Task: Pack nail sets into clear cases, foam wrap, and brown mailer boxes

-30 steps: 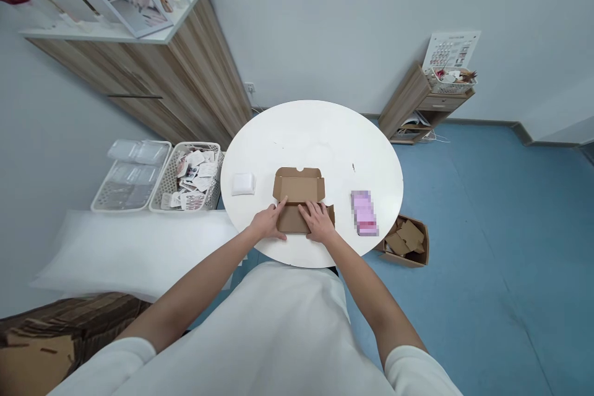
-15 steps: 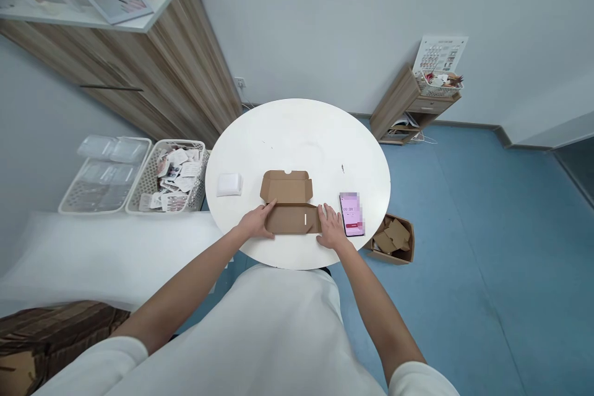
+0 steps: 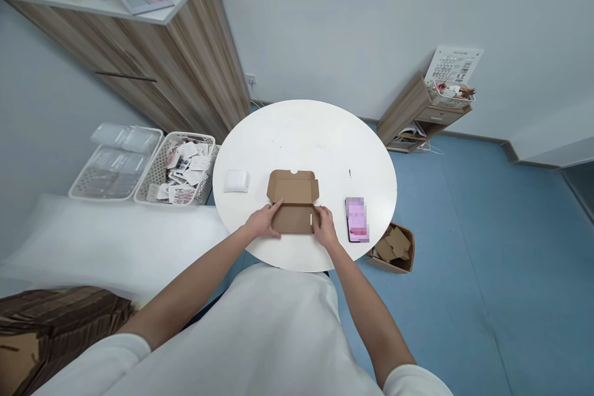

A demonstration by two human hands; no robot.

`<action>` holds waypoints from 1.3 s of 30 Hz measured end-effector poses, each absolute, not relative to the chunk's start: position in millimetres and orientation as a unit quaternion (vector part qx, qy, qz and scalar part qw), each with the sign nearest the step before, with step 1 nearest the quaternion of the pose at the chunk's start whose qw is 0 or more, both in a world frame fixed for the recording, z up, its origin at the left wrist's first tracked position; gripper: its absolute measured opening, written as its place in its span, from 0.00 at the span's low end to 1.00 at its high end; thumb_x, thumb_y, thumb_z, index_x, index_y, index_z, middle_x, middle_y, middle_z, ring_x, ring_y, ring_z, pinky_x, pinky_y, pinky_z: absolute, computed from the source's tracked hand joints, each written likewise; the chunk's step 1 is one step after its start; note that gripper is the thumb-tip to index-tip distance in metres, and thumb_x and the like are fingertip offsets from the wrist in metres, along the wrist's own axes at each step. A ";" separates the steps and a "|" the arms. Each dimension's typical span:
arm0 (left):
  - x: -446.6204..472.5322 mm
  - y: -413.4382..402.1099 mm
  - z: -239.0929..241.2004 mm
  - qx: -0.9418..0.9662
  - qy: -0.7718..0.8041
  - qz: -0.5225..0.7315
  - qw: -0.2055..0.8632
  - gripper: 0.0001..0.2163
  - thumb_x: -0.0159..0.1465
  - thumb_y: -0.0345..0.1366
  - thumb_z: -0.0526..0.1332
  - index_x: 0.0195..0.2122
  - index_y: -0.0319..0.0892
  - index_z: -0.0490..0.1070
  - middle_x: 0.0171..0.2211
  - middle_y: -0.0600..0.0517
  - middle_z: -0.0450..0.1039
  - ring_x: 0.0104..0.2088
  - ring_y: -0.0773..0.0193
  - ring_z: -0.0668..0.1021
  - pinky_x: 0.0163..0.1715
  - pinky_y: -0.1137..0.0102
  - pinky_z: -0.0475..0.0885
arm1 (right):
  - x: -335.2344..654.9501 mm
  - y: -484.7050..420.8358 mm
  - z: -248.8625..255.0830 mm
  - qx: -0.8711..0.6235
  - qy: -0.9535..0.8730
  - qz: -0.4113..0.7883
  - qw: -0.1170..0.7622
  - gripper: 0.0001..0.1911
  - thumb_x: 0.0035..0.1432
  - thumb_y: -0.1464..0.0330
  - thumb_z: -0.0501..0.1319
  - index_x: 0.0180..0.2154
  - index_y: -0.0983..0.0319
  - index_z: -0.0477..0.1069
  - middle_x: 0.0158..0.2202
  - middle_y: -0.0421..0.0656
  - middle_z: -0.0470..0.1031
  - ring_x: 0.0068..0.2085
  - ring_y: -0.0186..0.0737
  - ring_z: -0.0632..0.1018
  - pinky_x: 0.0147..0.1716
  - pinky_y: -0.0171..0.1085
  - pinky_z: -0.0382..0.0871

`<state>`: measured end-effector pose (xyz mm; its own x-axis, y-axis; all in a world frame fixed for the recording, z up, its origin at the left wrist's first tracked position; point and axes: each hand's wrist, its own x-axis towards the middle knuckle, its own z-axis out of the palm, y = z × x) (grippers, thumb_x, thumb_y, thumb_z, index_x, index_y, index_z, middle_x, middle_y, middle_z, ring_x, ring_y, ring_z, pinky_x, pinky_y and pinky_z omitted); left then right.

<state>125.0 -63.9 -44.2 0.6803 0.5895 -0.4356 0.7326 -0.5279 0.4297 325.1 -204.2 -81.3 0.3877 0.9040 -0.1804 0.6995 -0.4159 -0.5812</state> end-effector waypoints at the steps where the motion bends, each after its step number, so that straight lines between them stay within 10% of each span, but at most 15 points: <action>1: 125.0 -63.8 -44.0 0.865 0.382 -0.120 0.303 0.54 0.36 0.49 0.68 0.61 0.50 0.37 0.45 0.44 0.64 0.39 0.49 0.73 0.33 0.66 0.66 | 325.3 -204.4 -82.3 -0.810 -0.471 0.249 0.246 0.30 0.53 0.71 0.47 0.59 0.61 0.45 0.57 0.52 0.52 0.57 0.43 0.61 0.48 0.43 0.64; 5: 125.1 -62.9 -42.1 0.864 0.379 -0.124 0.308 0.54 0.36 0.49 0.68 0.61 0.50 0.37 0.44 0.44 0.64 0.39 0.49 0.73 0.34 0.66 0.66 | 326.7 -203.8 -78.8 -0.815 -0.367 0.300 0.335 0.36 0.53 0.70 0.47 0.61 0.62 0.34 0.58 0.53 0.55 0.53 0.42 0.67 0.42 0.41 0.69; 17: 131.8 -64.8 -38.8 0.856 0.380 -0.155 0.314 0.55 0.37 0.50 0.68 0.61 0.50 0.34 0.48 0.44 0.61 0.42 0.51 0.72 0.35 0.67 0.66 | 309.0 -197.4 -52.7 -0.782 -0.324 0.382 0.370 0.25 0.49 0.63 0.57 0.49 0.60 0.61 0.51 0.47 0.66 0.47 0.40 0.72 0.39 0.37 0.69; 28: 134.6 -66.8 -41.2 0.858 0.369 -0.138 0.329 0.54 0.37 0.49 0.68 0.61 0.48 0.37 0.46 0.42 0.62 0.40 0.49 0.73 0.34 0.66 0.66 | 312.8 -176.4 -54.3 -0.897 -0.335 0.281 0.055 0.07 0.50 0.67 0.55 0.34 0.61 0.65 0.30 0.44 0.73 0.31 0.39 0.73 0.25 0.33 0.59; 39: 98.1 -88.0 -68.1 0.775 0.418 0.072 0.468 0.30 0.59 0.43 0.54 0.60 0.40 0.45 0.46 0.43 0.66 0.32 0.64 0.74 0.38 0.66 0.67 | 303.6 -179.5 -56.1 -0.907 -0.341 0.248 0.009 0.06 0.53 0.68 0.52 0.35 0.62 0.62 0.29 0.45 0.70 0.30 0.40 0.72 0.24 0.33 0.56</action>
<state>98.1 -88.0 -68.1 0.6396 0.7160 -0.2798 0.5807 -0.2114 0.7862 303.6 -179.5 -56.1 0.6449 0.6223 -0.4436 0.6129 -0.7679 -0.1862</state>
